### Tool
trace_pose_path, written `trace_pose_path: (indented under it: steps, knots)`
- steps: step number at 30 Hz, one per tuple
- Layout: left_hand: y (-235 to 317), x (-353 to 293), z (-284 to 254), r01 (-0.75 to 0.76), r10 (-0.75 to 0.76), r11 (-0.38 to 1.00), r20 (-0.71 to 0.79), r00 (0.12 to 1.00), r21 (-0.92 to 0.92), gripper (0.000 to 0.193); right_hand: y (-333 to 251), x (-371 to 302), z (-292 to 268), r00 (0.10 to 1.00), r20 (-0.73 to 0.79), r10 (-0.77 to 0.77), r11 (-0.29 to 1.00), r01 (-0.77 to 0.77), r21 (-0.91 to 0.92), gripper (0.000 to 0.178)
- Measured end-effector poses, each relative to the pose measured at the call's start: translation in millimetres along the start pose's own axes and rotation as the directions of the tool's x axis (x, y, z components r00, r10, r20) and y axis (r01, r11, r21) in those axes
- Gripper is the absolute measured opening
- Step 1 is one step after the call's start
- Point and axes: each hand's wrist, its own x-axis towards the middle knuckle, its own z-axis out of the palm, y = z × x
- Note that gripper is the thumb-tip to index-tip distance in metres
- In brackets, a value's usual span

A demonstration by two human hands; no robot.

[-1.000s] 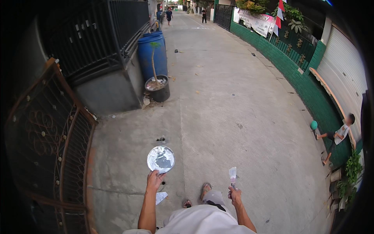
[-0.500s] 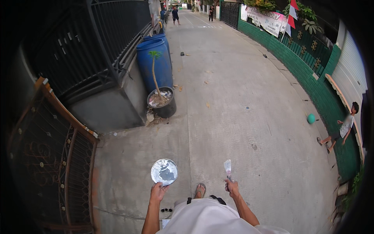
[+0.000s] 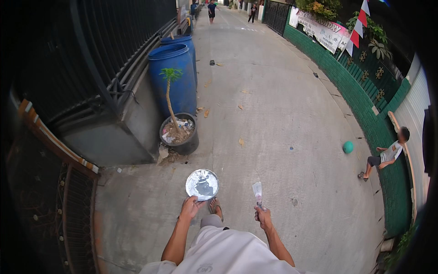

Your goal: The person uses a putty knife to mix white material on a circular lid while walking through a residential alley.

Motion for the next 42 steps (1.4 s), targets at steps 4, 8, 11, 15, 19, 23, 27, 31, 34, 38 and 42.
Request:
trace_pose_path:
  steps: [4,8,11,15,19,23,27,31,34,38,42]
  knots:
    - [60.3,125.3,69.0,0.018,-0.017,1.000,0.039,0.999,-0.011,0.031,-52.7,61.0,11.6,0.983,-0.144,0.109,0.993,-0.101,0.064,0.016]
    - [124.7,228.5,142.9,0.007,-0.006,1.000,0.101,0.995,-0.014,0.031,-101.7,125.6,17.4,0.963,-0.250,0.097,0.990,-0.068,0.124,0.014]
    - [173.7,306.1,202.4,-0.079,0.076,0.997,0.159,0.984,0.012,0.030,-136.6,178.1,39.0,0.948,-0.290,0.130,0.980,-0.077,0.185,0.013]
    - [215.9,397.3,268.7,-0.105,0.110,0.993,0.102,0.989,-0.054,0.030,-171.6,253.6,63.3,0.928,-0.305,0.216,0.959,-0.142,0.247,0.012]
    - [280.0,510.1,324.2,-0.209,0.218,0.972,0.084,0.972,-0.109,0.031,-232.6,357.7,103.1,0.942,-0.259,0.213,0.968,-0.168,0.185,0.011]
    - [371.9,600.6,376.0,-0.293,0.298,0.948,0.014,0.955,-0.127,0.032,-310.1,475.5,144.5,0.966,-0.175,0.191,0.973,-0.162,0.167,0.012]
    - [476.7,675.3,402.7,-0.482,0.464,0.868,-0.146,0.874,-0.124,0.034,-409.2,569.5,214.3,0.988,-0.094,0.120,0.993,-0.120,0.009,0.015]
    - [583.2,730.1,420.2,-0.630,0.610,0.776,-0.275,0.743,0.018,0.038,-500.4,654.0,282.9,0.997,0.062,0.036,0.996,-0.030,-0.088,0.016]
    - [665.2,765.0,397.8,-0.631,0.673,0.739,-0.308,0.673,0.235,0.038,-544.8,692.5,342.6,0.988,0.150,0.021,0.987,0.004,-0.162,0.016]
    - [756.5,822.1,406.4,-0.580,0.811,0.577,-0.318,0.492,0.575,0.032,-586.0,754.7,408.4,0.972,0.233,0.011,0.986,0.029,-0.166,0.015]
    - [803.4,878.6,378.6,0.258,0.954,-0.227,0.160,0.254,0.939,0.020,-620.2,794.3,465.4,0.964,0.266,0.023,0.978,0.033,-0.207,0.015]
